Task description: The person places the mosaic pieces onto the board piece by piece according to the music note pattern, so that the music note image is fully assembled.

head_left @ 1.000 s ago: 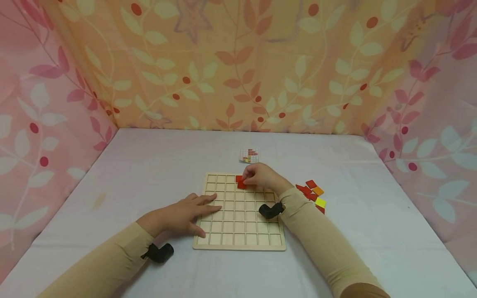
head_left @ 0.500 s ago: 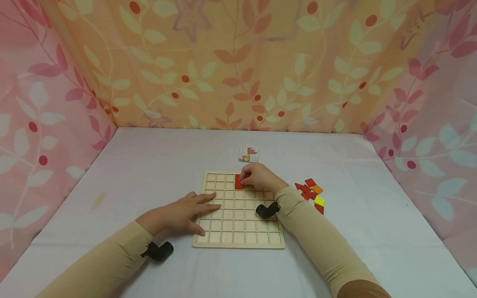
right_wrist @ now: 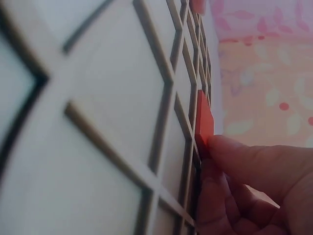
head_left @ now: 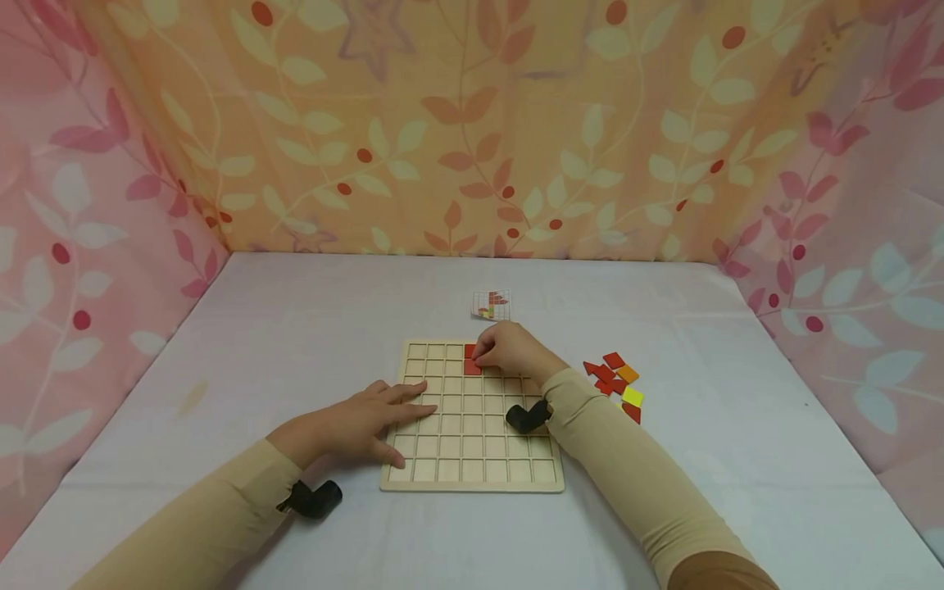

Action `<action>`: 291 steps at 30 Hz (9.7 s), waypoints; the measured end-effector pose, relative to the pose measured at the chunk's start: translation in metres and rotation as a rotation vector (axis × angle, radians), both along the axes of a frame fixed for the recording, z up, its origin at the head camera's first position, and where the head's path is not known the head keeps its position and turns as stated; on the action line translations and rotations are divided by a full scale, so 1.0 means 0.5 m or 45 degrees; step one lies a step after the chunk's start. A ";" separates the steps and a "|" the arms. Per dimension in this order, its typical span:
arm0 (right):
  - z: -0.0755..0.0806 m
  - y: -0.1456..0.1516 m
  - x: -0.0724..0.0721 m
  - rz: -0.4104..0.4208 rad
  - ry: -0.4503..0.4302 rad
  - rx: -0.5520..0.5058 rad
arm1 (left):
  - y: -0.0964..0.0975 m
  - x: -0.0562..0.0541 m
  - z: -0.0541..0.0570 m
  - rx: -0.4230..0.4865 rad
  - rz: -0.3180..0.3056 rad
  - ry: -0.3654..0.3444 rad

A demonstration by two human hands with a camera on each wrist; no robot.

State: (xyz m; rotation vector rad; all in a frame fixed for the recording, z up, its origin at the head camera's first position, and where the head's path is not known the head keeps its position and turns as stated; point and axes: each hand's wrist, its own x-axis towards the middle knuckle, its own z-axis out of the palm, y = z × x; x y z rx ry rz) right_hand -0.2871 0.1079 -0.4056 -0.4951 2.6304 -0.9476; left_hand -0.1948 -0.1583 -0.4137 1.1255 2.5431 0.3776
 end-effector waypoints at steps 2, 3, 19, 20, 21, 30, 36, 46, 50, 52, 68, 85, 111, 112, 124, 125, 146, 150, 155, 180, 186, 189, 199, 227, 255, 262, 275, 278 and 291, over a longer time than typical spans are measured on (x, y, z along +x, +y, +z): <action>0.001 -0.002 0.001 0.011 0.019 0.021 | -0.001 0.001 0.000 -0.005 -0.001 0.004; 0.001 -0.003 0.002 0.014 0.022 0.026 | -0.001 0.001 0.000 -0.001 -0.001 0.005; 0.043 0.053 -0.009 0.060 -0.019 0.008 | -0.002 0.004 0.002 0.017 -0.002 0.015; 0.046 0.060 -0.010 0.054 -0.026 0.010 | -0.002 0.004 0.002 0.013 0.001 0.012; 0.048 0.068 -0.010 0.046 -0.030 0.017 | -0.002 0.005 0.002 0.013 0.004 0.007; 0.058 0.152 0.004 -0.041 -0.060 0.082 | -0.002 0.004 -0.001 0.012 0.002 0.013; 0.061 0.197 0.027 -0.066 -0.139 0.071 | -0.005 0.000 -0.008 0.003 0.009 0.007; 0.040 0.235 0.050 0.010 -0.275 0.100 | -0.002 0.002 -0.003 0.002 0.023 -0.010; 0.030 0.240 0.057 0.034 -0.303 0.137 | -0.001 0.003 -0.003 -0.006 0.031 -0.023; 0.025 0.242 0.058 0.026 -0.311 0.159 | -0.001 0.003 -0.003 -0.009 0.030 -0.019; 0.018 0.242 0.066 0.076 -0.218 0.193 | 0.000 0.007 0.001 0.001 0.034 -0.040; 0.050 0.232 0.051 0.006 -0.319 0.145 | -0.001 0.004 -0.001 -0.014 0.038 -0.019; 0.045 0.103 0.009 0.071 -0.037 0.008 | -0.003 0.003 -0.003 0.020 0.005 0.011; 0.044 0.099 0.008 0.081 -0.028 0.009 | -0.002 0.004 -0.002 0.019 0.006 0.009; 0.027 0.059 -0.001 0.055 0.043 0.058 | -0.002 0.001 -0.004 -0.006 0.013 -0.004; 0.027 0.057 0.000 0.046 0.043 0.058 | -0.002 0.001 -0.003 -0.005 0.014 -0.007; 0.016 0.050 0.000 0.004 -0.028 0.090 | -0.003 0.005 -0.001 0.001 0.001 0.023; 0.014 0.047 -0.001 -0.011 -0.016 0.115 | -0.003 0.004 -0.002 0.012 0.002 0.028; 0.014 0.047 0.000 -0.014 -0.033 0.116 | -0.003 0.004 -0.002 0.011 0.006 0.028; 0.054 0.182 0.022 -0.116 -0.094 0.123 | -0.002 0.002 -0.007 0.017 0.004 0.009; 0.056 0.225 0.037 -0.143 -0.166 0.083 | -0.001 0.002 -0.005 0.000 0.029 -0.013; 0.050 0.242 0.043 -0.142 -0.176 0.110 | -0.002 0.001 -0.006 -0.005 0.028 -0.013; 0.031 0.276 0.074 -0.118 -0.294 0.171 | -0.003 0.001 -0.003 0.020 0.008 -0.001; 0.019 0.281 0.090 0.018 -0.277 0.137 | -0.002 0.002 -0.002 0.013 0.002 0.009; 0.019 0.150 0.041 -0.117 -0.027 -0.037 | -0.003 0.003 -0.003 0.021 0.007 0.003; 0.017 0.116 0.034 -0.104 -0.009 0.034 | -0.003 0.003 -0.002 0.018 0.012 -0.006; 0.019 0.094 0.031 -0.137 -0.064 0.102 | -0.003 0.002 -0.003 0.003 0.013 0.003; 0.019 0.093 0.031 -0.133 -0.074 0.086 | -0.002 0.001 -0.003 -0.003 0.021 -0.005; 0.018 0.087 0.031 -0.114 -0.040 0.108 | 0.000 0.002 -0.002 -0.009 0.025 -0.012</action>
